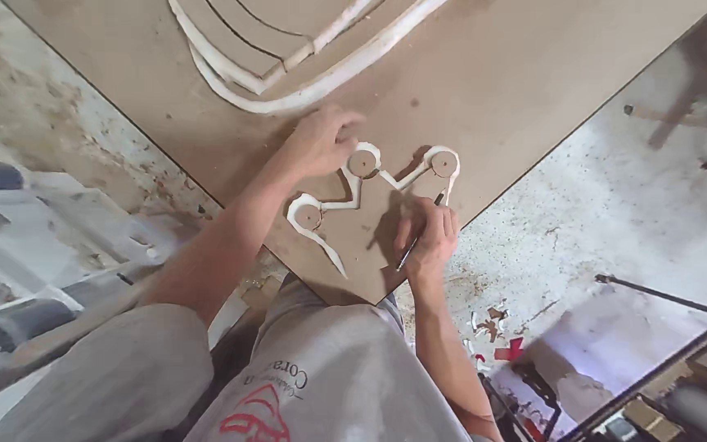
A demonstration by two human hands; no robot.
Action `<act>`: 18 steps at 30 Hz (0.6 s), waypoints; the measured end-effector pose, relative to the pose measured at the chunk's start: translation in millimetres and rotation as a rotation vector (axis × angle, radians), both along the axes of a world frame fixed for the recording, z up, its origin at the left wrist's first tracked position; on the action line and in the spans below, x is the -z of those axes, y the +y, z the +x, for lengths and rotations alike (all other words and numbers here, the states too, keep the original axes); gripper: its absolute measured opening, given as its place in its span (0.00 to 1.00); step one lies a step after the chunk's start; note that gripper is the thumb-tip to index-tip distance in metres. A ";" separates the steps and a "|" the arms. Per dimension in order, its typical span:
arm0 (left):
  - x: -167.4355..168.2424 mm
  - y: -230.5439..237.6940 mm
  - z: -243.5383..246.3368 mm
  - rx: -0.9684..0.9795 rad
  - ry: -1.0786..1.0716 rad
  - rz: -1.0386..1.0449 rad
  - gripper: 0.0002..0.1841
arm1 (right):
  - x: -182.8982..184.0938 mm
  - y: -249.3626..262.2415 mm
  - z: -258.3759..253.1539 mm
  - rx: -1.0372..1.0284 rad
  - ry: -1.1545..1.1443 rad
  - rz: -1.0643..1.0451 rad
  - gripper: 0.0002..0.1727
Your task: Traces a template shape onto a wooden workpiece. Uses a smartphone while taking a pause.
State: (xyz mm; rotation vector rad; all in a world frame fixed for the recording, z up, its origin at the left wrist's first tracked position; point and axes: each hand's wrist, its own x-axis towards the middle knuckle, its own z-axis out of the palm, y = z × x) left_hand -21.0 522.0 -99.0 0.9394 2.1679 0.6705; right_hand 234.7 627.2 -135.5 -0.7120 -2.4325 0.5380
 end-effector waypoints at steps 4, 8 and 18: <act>18.7 -9.5 15.1 -0.014 -0.096 0.121 0.18 | -2.1 -11.4 -12.4 -0.120 -0.056 -0.033 0.18; 18.0 -7.1 20.5 0.023 -0.025 0.156 0.12 | 3.7 -9.7 -13.8 -0.137 -0.066 -0.010 0.16; 22.7 -19.9 83.3 -0.039 0.218 0.111 0.42 | -9.9 57.8 -65.7 -0.499 0.099 -0.795 0.20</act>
